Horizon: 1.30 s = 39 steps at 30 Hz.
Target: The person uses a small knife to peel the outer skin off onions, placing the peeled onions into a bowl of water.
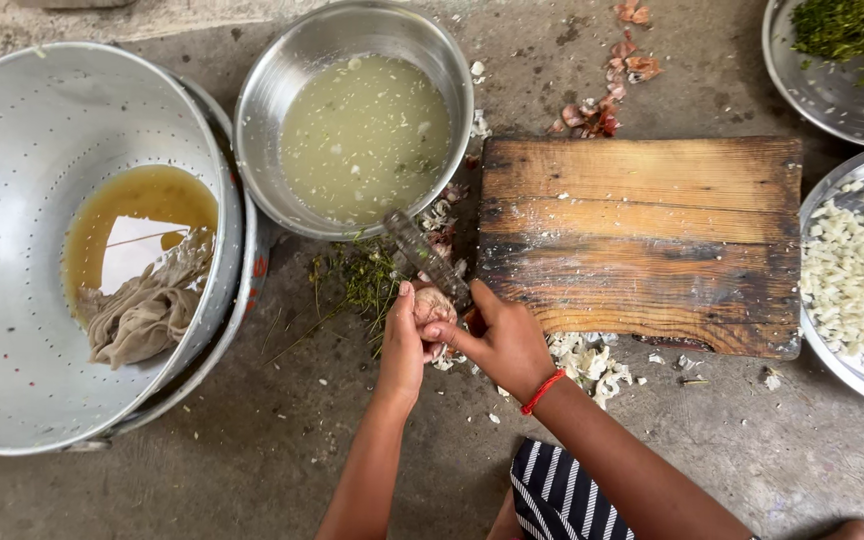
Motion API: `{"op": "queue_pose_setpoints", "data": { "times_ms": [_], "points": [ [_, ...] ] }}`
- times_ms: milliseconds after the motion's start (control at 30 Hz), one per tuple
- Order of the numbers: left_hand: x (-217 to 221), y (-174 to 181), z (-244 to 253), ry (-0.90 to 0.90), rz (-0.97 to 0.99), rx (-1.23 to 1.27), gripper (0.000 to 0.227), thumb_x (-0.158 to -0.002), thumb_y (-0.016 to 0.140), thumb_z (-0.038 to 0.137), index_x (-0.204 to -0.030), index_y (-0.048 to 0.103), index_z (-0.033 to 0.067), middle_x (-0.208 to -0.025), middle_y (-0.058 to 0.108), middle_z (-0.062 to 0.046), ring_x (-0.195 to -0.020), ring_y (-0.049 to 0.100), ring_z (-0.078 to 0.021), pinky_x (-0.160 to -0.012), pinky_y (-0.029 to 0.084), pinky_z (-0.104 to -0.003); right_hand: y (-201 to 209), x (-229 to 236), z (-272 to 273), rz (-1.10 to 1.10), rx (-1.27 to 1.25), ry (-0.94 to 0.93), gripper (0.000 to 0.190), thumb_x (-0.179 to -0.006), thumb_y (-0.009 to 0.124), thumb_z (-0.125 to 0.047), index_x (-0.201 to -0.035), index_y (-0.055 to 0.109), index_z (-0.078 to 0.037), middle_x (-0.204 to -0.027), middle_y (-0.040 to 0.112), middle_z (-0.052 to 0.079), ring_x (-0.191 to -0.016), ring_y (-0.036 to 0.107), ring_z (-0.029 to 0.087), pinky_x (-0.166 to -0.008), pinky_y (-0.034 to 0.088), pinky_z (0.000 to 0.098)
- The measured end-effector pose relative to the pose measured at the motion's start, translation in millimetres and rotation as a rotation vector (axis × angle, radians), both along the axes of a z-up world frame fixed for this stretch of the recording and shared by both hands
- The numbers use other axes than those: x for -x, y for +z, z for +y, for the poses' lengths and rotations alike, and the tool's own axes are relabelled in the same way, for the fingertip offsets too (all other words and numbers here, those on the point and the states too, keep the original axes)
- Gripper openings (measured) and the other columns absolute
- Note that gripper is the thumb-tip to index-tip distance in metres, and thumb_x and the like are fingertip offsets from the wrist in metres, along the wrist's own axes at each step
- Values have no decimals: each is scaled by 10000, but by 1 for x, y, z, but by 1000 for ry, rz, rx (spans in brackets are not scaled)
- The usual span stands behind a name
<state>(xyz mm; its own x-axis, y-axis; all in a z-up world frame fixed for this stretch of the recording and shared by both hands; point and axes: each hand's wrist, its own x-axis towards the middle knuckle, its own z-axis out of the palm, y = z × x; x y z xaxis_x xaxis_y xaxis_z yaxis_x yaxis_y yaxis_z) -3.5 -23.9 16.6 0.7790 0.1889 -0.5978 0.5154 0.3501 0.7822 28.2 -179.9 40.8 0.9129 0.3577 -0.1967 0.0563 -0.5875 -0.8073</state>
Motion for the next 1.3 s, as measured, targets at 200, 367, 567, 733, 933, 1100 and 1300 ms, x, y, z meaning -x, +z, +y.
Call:
{"op": "queue_pose_setpoints", "data": {
  "times_ms": [200,367,567,733,933,1100,1300],
  "points": [
    [1,-8,0,-10,-8,99,415,-1063,380,401,-826,501,81,-670,555,-21,-508,447,-96,-460,374,-266,-1,1,-1,-167,78,106,643,-868,614,-686,-944,547,-52,-589,660,136,-551,698,339,-525,542,443],
    [-3,1,8,-87,84,29,458,-1004,354,347,-736,567,43,-606,527,-41,-467,418,-109,-419,293,-273,0,-4,-2,-208,189,198,673,-862,569,-725,-953,514,-60,-570,642,174,-552,671,382,-518,521,479],
    [-7,4,-3,97,-39,-72,382,-971,402,298,-730,581,61,-647,568,-31,-503,452,-115,-453,354,-287,4,8,12,-110,42,45,619,-923,529,-662,-925,503,-44,-573,663,146,-539,688,350,-515,535,455],
    [-2,0,-20,238,-182,-49,303,-1002,406,232,-811,525,29,-731,560,-37,-600,495,-117,-525,410,-297,3,32,23,-26,-52,-192,522,-976,570,-534,-982,546,-12,-617,669,182,-596,680,401,-523,508,475],
    [4,11,-34,238,-289,-346,416,-1003,344,261,-1083,634,-26,-861,661,-57,-720,621,-120,-652,523,-268,-4,45,33,58,-202,-340,466,-1013,570,-452,-1019,613,11,-586,629,150,-481,613,305,-468,453,414],
    [8,19,-11,25,-223,-56,600,-1048,296,430,-1348,623,26,-914,643,-53,-741,574,-110,-634,487,-290,-24,36,16,339,-565,-229,431,-1033,561,-426,-1034,687,-14,-570,510,-32,-500,446,83,-457,370,312],
    [17,-14,2,-30,-145,245,687,-1008,317,635,-1288,616,84,-934,669,-11,-745,557,-77,-568,418,-225,-30,14,-7,228,-399,-48,450,-1013,559,-474,-1042,702,-48,-574,543,-23,-505,479,79,-474,409,293]
  ]
}}
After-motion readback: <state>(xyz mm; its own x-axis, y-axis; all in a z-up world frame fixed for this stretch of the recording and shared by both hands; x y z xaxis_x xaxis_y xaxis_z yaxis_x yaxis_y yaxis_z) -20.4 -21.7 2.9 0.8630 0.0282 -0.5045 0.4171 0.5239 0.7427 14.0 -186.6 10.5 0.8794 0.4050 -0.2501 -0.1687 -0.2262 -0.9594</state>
